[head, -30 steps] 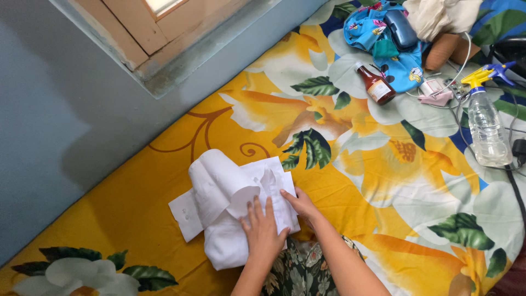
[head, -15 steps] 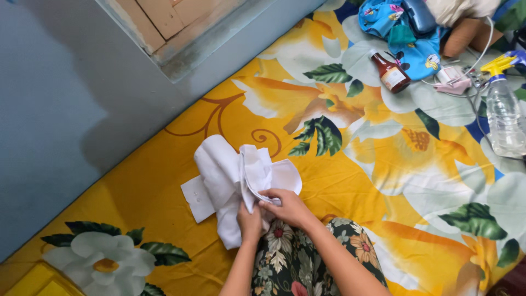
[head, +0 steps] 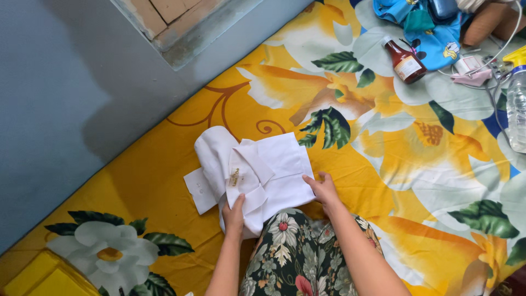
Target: The person folds yellow plastic bags and a white dress shirt by hand on a bed.
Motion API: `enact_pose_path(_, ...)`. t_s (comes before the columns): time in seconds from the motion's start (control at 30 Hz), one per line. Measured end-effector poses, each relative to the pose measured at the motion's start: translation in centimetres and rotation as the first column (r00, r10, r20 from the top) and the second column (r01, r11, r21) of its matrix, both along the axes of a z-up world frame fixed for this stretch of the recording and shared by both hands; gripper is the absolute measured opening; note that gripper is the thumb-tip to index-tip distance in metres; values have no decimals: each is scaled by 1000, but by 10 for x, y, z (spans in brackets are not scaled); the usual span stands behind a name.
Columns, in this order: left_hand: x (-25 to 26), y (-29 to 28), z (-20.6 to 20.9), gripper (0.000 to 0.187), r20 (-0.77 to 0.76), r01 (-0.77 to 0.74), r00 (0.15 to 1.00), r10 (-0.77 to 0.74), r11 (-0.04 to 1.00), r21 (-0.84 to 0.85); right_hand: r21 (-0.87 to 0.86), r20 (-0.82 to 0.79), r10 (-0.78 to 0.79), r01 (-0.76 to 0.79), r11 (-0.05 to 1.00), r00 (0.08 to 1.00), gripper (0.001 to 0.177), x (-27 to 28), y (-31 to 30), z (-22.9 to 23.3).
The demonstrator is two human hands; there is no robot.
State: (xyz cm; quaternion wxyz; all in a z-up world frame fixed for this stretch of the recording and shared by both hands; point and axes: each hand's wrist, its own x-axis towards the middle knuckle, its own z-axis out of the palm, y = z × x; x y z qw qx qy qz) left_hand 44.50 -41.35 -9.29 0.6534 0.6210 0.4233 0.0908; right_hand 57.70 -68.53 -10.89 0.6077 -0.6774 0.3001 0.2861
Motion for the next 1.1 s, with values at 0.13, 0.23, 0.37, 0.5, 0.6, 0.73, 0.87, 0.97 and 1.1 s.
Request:
enact_pose_path(0.13, 3, -6, 16, 44, -23, 23, 999, -24, 999, -38, 19, 33, 62, -63, 998, 998, 76, 12, 9, -10)
enact_pose_path(0.23, 6, -13, 40, 45, -43, 110, 993, -108, 994, 29, 206, 27, 124, -127, 970, 992, 50, 18, 23, 2)
enact_pose_path(0.37, 11, -30, 80, 64, 90, 303, 943, -321, 938, 169, -3, 302, 331, -347, 938, 894, 38, 5, 59, 61)
enact_pose_path(0.5, 11, -46, 77, 73, 230, 448, 791, -566, 794, 411, -208, 511, 552, -528, 823, 659, 37, -40, 111, 130)
enact_pose_path(0.6, -8, -35, 47, 48, -126, 544, 830, -543, 741, 393, -190, 541, 618, -633, 750, 570, 42, -51, 123, 158)
enact_pose_path(0.73, -35, -16, 0, 43, 15, 153, 988, -154, 986, 73, 128, 494, 608, -743, 657, 622, 48, -53, 121, 127)
enact_pose_path(0.87, -43, -3, -26, 46, -1, 31, 1000, -31, 998, 60, -193, 535, 301, -232, 953, 790, 50, -40, 99, 22)
enact_pose_path(0.97, -46, 2, -32, 48, -34, 83, 996, -81, 993, 80, -231, 370, 254, -176, 957, 893, 58, -34, 52, -39)
enact_pose_path(1.1, -40, 1, -34, 46, -151, 100, 984, -95, 995, 28, -73, 193, 367, -360, 930, 910, 57, -19, 51, -47)
